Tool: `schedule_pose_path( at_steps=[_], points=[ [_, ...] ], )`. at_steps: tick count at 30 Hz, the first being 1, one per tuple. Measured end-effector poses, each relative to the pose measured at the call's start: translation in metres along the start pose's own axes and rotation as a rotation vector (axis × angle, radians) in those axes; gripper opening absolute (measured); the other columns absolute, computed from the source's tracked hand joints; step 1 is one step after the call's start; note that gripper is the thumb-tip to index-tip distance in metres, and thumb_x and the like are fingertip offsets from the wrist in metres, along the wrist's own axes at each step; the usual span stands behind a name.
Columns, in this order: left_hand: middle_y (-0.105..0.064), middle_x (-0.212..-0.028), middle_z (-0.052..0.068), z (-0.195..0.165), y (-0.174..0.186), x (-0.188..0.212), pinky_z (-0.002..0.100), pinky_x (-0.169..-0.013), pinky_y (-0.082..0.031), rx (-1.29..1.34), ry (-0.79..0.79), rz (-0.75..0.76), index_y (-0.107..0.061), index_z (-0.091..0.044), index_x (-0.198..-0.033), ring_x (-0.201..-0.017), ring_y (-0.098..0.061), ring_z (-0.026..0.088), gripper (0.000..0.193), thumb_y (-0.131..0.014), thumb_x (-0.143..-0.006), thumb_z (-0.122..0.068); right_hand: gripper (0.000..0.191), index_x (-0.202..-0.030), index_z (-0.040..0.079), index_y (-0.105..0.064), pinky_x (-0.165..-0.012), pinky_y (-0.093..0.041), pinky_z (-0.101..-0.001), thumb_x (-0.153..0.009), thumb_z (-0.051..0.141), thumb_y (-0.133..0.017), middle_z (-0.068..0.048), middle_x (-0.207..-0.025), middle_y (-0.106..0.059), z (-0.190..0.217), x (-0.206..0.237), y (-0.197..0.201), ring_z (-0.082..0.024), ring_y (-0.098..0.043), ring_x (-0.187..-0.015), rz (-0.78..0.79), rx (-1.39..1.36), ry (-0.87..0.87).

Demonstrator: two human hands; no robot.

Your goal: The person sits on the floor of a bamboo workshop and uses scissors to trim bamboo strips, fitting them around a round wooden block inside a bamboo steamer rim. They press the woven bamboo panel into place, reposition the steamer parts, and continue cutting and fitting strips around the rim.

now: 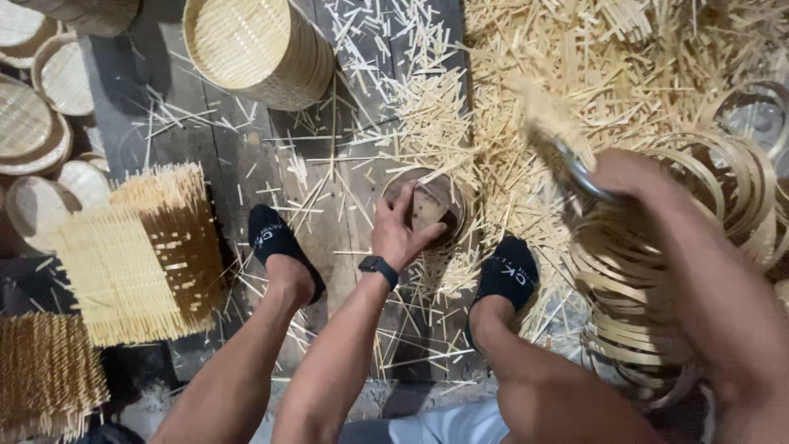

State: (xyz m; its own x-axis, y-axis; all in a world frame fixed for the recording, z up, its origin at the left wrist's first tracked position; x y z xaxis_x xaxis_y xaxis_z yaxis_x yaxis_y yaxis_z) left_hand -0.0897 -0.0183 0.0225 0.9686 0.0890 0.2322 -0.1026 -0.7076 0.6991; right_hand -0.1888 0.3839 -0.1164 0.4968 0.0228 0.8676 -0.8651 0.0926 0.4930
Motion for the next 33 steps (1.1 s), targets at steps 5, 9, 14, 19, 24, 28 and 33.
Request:
schedule_pose_path(
  at_steps=[5,9,14,19,24,28,33],
  points=[
    [-0.049,-0.131,0.025,0.007,-0.007,0.003,0.046,-0.105,-0.050,0.056,0.093,0.052,-0.046,-0.026,-0.152,-0.124,-0.055,0.043,0.098,-0.094,-0.067,-0.038,0.048,-0.096,0.008,-0.075,-0.070,-0.063,-0.0380,-0.088,0.054,-0.067,-0.012,-0.082,-0.080,0.004,0.023,-0.055,-0.023,-0.073,-0.065,0.236,0.173,0.213],
    [-0.050,-0.129,0.024,0.003,-0.004,0.002,0.047,-0.103,-0.051,0.097,0.040,0.041,-0.045,-0.026,-0.152,-0.122,-0.056,0.043,0.099,-0.094,-0.066,-0.037,0.037,-0.097,0.009,-0.083,-0.069,-0.059,-0.0382,-0.068,0.033,-0.084,-0.011,-0.092,-0.082,0.061,0.006,-0.057,-0.023,-0.073,-0.071,0.258,0.232,0.296],
    [-0.050,-0.130,0.024,0.005,-0.003,0.004,0.046,-0.105,-0.049,0.094,0.060,0.051,-0.045,-0.027,-0.153,-0.125,-0.054,0.042,0.101,-0.095,-0.066,-0.035,0.043,-0.088,0.006,-0.082,-0.067,-0.054,-0.0409,-0.066,0.042,-0.088,-0.018,-0.091,-0.076,-0.008,-0.009,0.086,-0.028,-0.068,-0.075,-0.141,-0.347,-0.104],
    [-0.049,-0.136,0.025,0.007,-0.007,0.005,0.047,-0.107,-0.045,-0.039,0.011,0.045,-0.038,-0.027,-0.155,-0.129,-0.049,0.045,0.113,-0.097,-0.058,-0.025,0.066,-0.088,0.003,-0.063,-0.045,-0.036,-0.0307,-0.071,0.060,-0.090,-0.004,-0.073,-0.056,-0.022,0.021,0.148,-0.011,-0.043,-0.054,-0.582,-0.620,-0.417],
    [-0.057,-0.136,0.019,0.022,-0.009,0.006,0.047,-0.108,-0.052,0.106,0.010,0.013,-0.041,-0.030,-0.157,-0.128,-0.057,0.039,0.106,-0.092,-0.066,-0.019,0.030,-0.095,0.001,-0.068,-0.035,-0.044,-0.0290,-0.091,0.030,-0.071,-0.007,-0.062,-0.059,0.052,0.025,0.044,-0.015,-0.053,-0.042,-0.206,-1.310,-0.136],
    [-0.051,-0.142,0.015,0.065,0.018,0.016,0.050,-0.097,-0.056,0.489,0.280,-0.158,-0.040,-0.029,-0.153,-0.127,-0.056,0.033,0.107,-0.093,-0.062,-0.015,0.024,-0.094,0.007,-0.061,-0.044,-0.053,-0.0312,-0.092,0.029,-0.072,-0.006,-0.059,-0.060,0.067,0.059,-0.065,-0.016,-0.058,-0.045,0.141,-1.460,-0.069],
    [-0.063,-0.127,0.017,0.102,0.060,0.034,0.044,-0.086,-0.062,1.351,0.537,-0.353,-0.022,-0.031,-0.153,-0.108,-0.067,0.034,0.096,-0.078,-0.077,-0.011,0.030,-0.096,0.003,-0.065,-0.043,-0.044,-0.0262,-0.088,0.026,-0.082,-0.002,-0.066,-0.060,0.041,0.123,-0.119,-0.012,-0.055,-0.050,-0.095,-1.504,-0.064]
  ],
)
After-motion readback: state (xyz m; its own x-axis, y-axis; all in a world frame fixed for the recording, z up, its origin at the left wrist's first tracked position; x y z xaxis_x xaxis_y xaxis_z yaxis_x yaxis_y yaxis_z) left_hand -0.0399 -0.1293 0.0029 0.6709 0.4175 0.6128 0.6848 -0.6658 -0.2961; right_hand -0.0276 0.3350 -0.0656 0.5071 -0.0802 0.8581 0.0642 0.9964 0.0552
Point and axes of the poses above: each hand's wrist, its own x-axis away from the middle knuckle, its own y-axis out of the back of the hand, z = x × y, the point moved 9 cm from there along -x, towards the middle knuckle
